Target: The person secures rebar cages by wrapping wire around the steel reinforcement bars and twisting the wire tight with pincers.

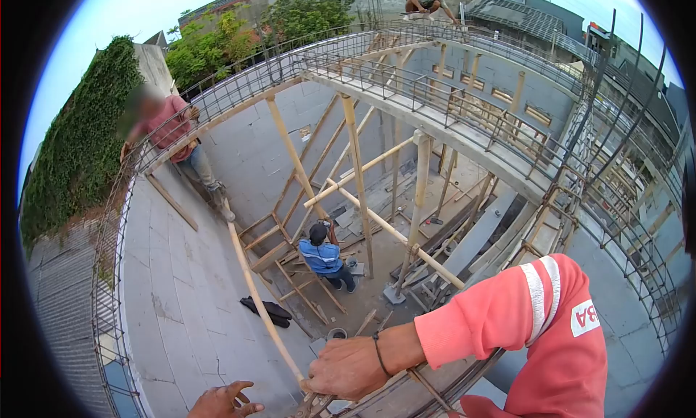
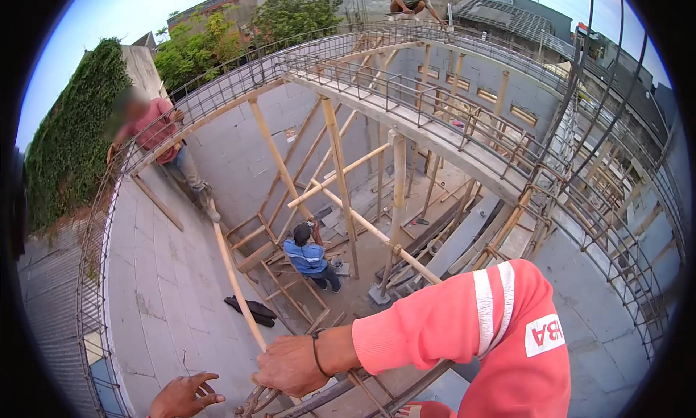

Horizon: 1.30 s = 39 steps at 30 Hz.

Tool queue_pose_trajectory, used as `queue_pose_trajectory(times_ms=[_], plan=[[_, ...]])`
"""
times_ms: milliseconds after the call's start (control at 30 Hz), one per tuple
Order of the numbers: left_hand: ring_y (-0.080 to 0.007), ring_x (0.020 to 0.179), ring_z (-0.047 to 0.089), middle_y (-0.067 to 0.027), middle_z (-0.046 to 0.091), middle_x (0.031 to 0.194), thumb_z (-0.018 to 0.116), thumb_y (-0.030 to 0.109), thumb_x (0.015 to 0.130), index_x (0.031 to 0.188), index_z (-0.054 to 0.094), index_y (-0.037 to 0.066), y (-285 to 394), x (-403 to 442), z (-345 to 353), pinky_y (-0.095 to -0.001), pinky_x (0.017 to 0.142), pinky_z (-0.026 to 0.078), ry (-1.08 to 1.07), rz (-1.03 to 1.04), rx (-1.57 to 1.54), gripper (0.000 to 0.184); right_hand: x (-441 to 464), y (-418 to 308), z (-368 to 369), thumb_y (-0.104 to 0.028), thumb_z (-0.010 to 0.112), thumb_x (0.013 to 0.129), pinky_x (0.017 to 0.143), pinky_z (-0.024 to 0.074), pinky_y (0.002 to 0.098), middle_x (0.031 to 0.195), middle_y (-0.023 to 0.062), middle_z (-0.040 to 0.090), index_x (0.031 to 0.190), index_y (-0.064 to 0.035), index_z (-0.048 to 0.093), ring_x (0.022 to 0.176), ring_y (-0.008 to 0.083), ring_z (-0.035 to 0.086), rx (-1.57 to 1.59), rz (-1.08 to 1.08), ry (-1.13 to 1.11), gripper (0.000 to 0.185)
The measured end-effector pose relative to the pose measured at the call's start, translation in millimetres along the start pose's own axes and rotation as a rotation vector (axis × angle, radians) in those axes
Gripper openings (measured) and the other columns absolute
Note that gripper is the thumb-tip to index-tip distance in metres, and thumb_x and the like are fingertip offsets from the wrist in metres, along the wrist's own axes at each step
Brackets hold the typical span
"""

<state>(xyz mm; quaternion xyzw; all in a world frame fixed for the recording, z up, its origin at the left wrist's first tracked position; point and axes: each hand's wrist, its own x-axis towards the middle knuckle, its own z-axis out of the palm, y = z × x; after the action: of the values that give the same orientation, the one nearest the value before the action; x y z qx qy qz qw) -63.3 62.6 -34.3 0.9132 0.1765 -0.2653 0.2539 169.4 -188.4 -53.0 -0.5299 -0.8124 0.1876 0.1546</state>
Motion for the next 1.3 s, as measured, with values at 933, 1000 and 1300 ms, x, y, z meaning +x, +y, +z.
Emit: queue_pose_trajectory(times_ms=[933,1000,1300], plan=[[-0.0309,0.083,0.071,-0.0196,0.073,0.100,0.071,0.037,0.094,0.140,0.054,0.006,4.0,0.7,-2.7,-0.0419,0.074,0.056,-0.019,0.020,0.003,0.058,2.1,-1.0,-2.1,-0.014,0.061,0.083,0.071,0.0493,0.0522,0.083,0.0192,0.067,0.095,0.0006,0.060,0.084,0.0416,0.067,0.042,-0.004,0.030,0.019],[-0.0307,0.083,0.071,-0.0192,0.074,0.100,0.072,0.037,0.094,0.140,0.054,0.007,6.0,-1.2,-3.9,-0.0420,0.074,0.056,-0.017,0.016,0.002,0.058,2.4,-0.5,-2.0,-0.014,0.062,0.082,0.071,0.0493,0.0524,0.082,0.0195,0.067,0.094,0.0006,0.060,0.083,0.0419,0.067,0.041,-0.010,0.025,0.019],[-0.0301,0.084,0.070,-0.0181,0.074,0.099,0.072,0.035,0.094,0.140,0.055,0.008,6.0,-1.3,-4.0,-0.0410,0.076,0.056,-0.018,0.000,-0.010,0.056,3.3,-0.5,-1.4,-0.019,0.062,0.085,0.078,0.0478,0.0496,0.092,0.0171,0.065,0.105,-0.0015,0.060,0.088,0.0384,0.066,0.026,0.022,-0.030,0.027]])
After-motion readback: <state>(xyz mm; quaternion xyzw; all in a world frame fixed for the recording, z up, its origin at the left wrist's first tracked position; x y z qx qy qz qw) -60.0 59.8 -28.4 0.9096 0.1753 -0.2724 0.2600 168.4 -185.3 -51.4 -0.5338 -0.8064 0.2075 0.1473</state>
